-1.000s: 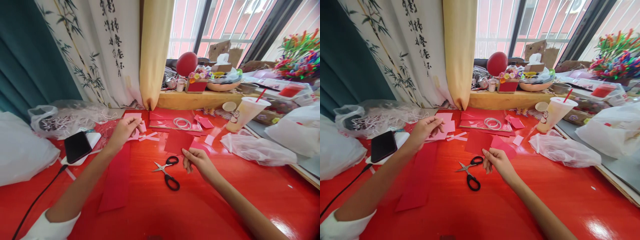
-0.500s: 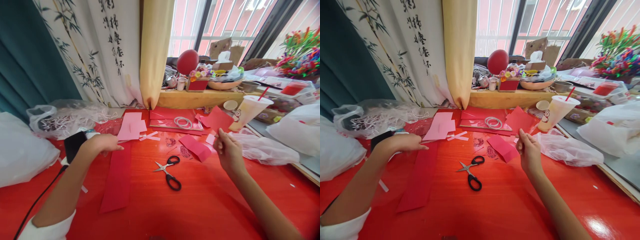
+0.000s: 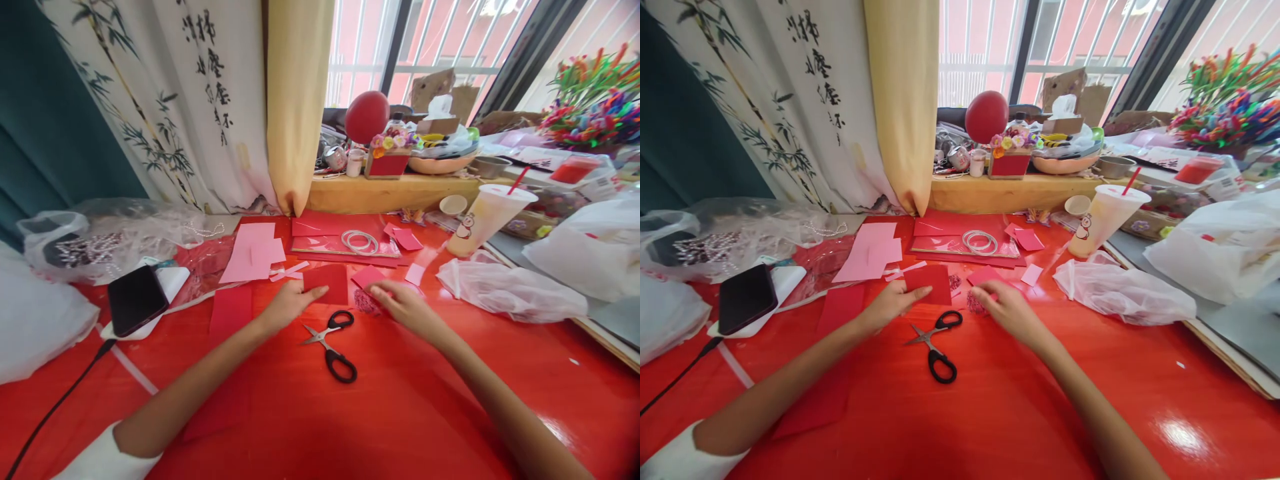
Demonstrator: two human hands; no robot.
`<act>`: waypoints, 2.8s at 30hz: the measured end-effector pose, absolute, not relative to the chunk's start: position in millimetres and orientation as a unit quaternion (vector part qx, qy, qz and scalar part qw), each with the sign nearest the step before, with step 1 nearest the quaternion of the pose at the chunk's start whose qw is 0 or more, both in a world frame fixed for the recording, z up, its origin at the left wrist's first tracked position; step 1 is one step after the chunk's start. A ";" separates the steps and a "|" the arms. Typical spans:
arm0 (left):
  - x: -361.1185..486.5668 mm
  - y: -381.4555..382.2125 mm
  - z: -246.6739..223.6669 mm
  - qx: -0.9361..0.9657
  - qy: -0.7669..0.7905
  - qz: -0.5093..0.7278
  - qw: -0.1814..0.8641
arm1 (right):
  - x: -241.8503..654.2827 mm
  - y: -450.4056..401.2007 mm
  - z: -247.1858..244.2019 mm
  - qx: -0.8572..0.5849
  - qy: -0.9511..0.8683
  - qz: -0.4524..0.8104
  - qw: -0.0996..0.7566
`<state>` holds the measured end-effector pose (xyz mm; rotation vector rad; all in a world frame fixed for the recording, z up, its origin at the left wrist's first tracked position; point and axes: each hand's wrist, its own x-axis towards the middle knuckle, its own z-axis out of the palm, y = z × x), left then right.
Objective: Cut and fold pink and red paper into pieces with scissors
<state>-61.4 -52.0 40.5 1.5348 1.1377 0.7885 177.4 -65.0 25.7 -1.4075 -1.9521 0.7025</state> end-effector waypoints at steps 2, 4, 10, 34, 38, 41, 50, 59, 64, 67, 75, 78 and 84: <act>-65.8 -43.3 32.8 0.597 0.486 0.386 0.509 | 202.1 -47.6 16.6 -0.632 -0.699 0.126 0.310; -68.8 -36.2 26.6 0.563 0.489 0.437 0.503 | 220.7 -37.8 6.9 -0.682 -0.683 0.112 0.237; -70.5 -32.7 22.0 0.526 0.497 0.483 0.492 | 227.4 -40.8 -4.5 -0.720 -0.652 0.167 0.170; -55.2 -58.4 33.9 0.471 0.394 0.424 0.666 | 147.4 -75.8 48.5 -0.438 -0.521 0.593 0.430; -60.8 -59.5 36.7 0.432 0.428 0.525 0.595 | 133.2 -76.8 45.8 -0.470 -0.505 0.587 0.424; -63.5 -63.7 35.7 0.453 0.430 0.540 0.565 | 127.6 -76.6 45.2 -0.468 -0.495 0.597 0.424; -68.1 -87.7 21.6 0.522 0.474 0.507 0.496 | 90.7 -92.9 35.3 -0.415 -0.485 0.649 0.413; -70.0 -93.8 25.5 0.561 0.512 0.480 0.440 | 91.2 -102.4 31.4 -0.403 -0.439 0.647 0.476; -71.2 -94.8 27.4 0.619 0.508 0.447 0.399 | 93.9 -102.1 27.1 -0.376 -0.442 0.660 0.477; -73.4 -93.7 24.1 0.654 0.502 0.427 0.371 | 95.2 -101.1 20.7 -0.378 -0.436 0.665 0.474; -73.5 -93.4 23.1 0.743 0.419 0.402 0.333 | 93.3 -101.0 7.0 -0.397 -0.430 0.648 0.488; -73.7 -91.5 19.3 0.724 0.430 0.405 0.357 | 92.9 -100.6 2.3 -0.394 -0.420 0.644 0.503; -75.5 -82.3 4.8 0.622 0.454 0.422 0.479 | 92.3 -99.3 0.5 -0.367 -0.407 0.650 0.527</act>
